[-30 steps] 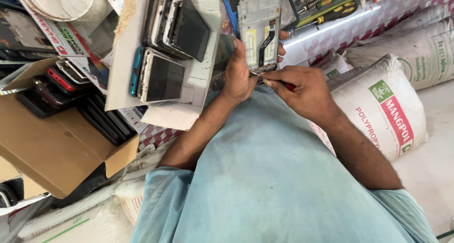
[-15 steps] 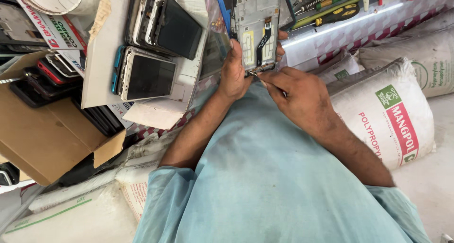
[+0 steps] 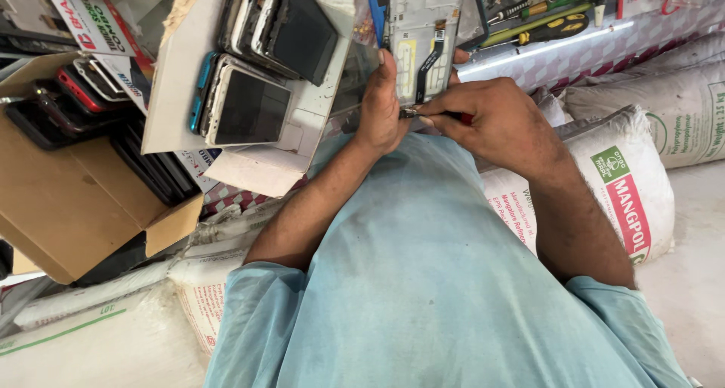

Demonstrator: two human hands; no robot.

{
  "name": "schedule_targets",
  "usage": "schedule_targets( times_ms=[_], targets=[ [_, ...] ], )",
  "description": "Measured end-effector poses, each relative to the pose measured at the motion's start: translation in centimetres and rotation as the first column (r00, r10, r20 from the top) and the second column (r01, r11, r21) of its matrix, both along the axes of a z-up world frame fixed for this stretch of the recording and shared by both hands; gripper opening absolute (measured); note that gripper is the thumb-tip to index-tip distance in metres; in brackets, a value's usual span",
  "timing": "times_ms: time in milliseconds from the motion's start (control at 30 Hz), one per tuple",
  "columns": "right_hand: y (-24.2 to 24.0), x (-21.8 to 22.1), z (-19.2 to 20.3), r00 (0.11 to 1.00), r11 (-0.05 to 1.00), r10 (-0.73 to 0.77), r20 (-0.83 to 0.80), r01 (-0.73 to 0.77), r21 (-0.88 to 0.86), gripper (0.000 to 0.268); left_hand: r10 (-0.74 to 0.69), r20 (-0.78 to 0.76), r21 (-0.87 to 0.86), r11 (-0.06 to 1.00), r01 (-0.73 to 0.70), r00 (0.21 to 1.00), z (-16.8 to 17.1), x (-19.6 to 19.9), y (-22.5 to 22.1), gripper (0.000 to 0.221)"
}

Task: The person uses a screwdriver to remove screws from a disassembled smartphone, then detaches a ribbon cable and places the phone on a cluttered workbench. The person then picks up another disassembled phone and continues to remove screws and components.

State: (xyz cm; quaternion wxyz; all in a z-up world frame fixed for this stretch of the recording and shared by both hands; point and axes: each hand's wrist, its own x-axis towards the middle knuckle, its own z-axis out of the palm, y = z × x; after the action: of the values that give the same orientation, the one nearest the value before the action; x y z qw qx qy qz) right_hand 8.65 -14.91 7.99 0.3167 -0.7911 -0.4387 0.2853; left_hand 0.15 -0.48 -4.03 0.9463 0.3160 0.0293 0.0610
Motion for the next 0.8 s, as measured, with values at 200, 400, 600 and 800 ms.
schedule_targets(
  times_ms=[200,400,600,800],
  targets=[
    [-0.2,-2.1,-1.8,0.964,0.970,-0.241,-0.110,0.240,-0.029,0.018,0.020,0.006,-0.068,0.997,-0.020,1.000,0.3,-0.3,0.5,0.083],
    [-0.6,-4.2,-3.5,0.956,0.919,-0.275,-0.098,0.292,0.267,0.020,-0.007,0.028,-0.054,0.998,0.009,1.000,0.3,-0.5,0.4,0.086],
    [-1.5,-4.1,-1.6,0.967,0.966,-0.247,0.058,0.241,0.099,0.020,-0.024,0.065,0.006,1.000,0.023,0.998,0.3,-0.4,0.1,0.085],
    [-1.2,-3.4,0.7,0.935,0.994,-0.057,0.351,0.085,-0.064,0.016,-0.018,0.047,0.052,0.999,0.016,0.999,0.1,-0.4,-0.2,0.085]
  ],
)
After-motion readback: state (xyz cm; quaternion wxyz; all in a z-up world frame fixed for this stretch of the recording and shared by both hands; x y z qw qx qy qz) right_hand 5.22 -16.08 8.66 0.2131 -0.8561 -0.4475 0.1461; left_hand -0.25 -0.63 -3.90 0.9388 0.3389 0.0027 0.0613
